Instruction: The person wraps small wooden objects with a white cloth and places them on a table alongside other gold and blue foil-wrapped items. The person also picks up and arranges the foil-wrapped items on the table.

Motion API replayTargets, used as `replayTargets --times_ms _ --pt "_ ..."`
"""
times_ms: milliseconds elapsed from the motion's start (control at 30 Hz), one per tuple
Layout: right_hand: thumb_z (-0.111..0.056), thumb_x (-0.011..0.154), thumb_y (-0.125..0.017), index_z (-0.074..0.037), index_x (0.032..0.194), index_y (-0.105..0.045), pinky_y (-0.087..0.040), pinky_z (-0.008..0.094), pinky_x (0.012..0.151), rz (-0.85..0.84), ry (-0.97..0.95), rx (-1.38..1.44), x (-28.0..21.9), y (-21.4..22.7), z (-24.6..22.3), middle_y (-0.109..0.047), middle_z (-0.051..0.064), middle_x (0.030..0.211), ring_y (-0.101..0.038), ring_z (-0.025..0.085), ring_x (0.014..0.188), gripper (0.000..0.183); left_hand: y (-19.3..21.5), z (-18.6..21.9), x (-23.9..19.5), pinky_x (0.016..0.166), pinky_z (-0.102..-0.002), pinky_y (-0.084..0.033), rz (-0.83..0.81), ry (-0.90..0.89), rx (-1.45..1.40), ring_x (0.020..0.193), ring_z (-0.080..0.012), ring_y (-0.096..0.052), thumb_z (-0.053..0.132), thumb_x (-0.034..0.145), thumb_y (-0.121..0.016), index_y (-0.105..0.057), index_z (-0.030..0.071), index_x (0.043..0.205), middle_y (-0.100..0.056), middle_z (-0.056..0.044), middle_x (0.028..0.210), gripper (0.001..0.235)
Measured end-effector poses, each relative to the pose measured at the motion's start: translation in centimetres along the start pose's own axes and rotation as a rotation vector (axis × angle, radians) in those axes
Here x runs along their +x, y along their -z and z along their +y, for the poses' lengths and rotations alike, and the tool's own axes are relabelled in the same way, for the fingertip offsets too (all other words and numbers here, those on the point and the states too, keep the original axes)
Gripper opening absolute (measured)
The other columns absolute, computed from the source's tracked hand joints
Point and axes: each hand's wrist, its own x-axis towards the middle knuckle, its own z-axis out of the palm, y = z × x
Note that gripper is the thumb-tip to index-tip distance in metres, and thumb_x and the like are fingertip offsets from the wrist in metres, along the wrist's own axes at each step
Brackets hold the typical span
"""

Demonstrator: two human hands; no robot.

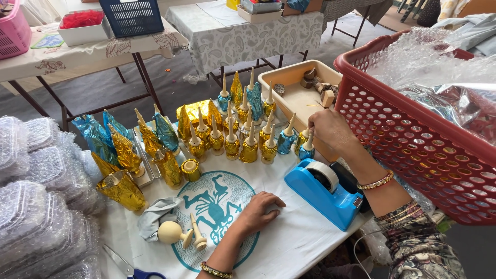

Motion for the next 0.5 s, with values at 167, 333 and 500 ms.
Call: replayTargets --times_ms 167,333,500 --pt "-0.023 0.092 -0.071 -0.015 0.107 -0.079 -0.059 0.038 0.090 -0.028 -0.028 -0.077 -1.7 1.5 -1.1 -0.076 0.007 0.106 -0.073 0.021 0.098 0.018 -0.1 -0.2 0.0 0.109 -0.038 -0.041 0.004 -0.007 -0.001 0.115 -0.0231 -0.058 0.012 0.086 -0.070 -0.072 0.014 0.107 -0.070 -0.003 0.112 0.021" --pt "-0.034 0.096 -0.071 -0.017 0.115 -0.077 -0.058 0.038 0.096 0.107 0.026 -0.080 -4.9 2.8 -3.3 -0.074 0.003 0.119 -0.071 0.020 0.109 0.027 0.0 -0.1 -0.1 0.108 -0.038 -0.042 0.008 -0.019 -0.004 0.115 -0.0235 -0.058 0.012 0.086 -0.070 -0.072 0.013 0.107 -0.070 -0.004 0.112 0.022" --pt "-0.045 0.083 -0.079 -0.025 0.119 -0.074 -0.050 0.042 0.106 -0.276 0.197 -0.026 -5.9 -1.0 -3.6 -0.071 0.000 0.125 -0.064 0.021 0.121 0.042 0.2 0.3 0.0 0.108 -0.038 -0.040 0.002 -0.008 0.009 0.115 -0.0230 -0.058 0.011 0.086 -0.070 -0.072 0.014 0.108 -0.070 -0.003 0.112 0.022"
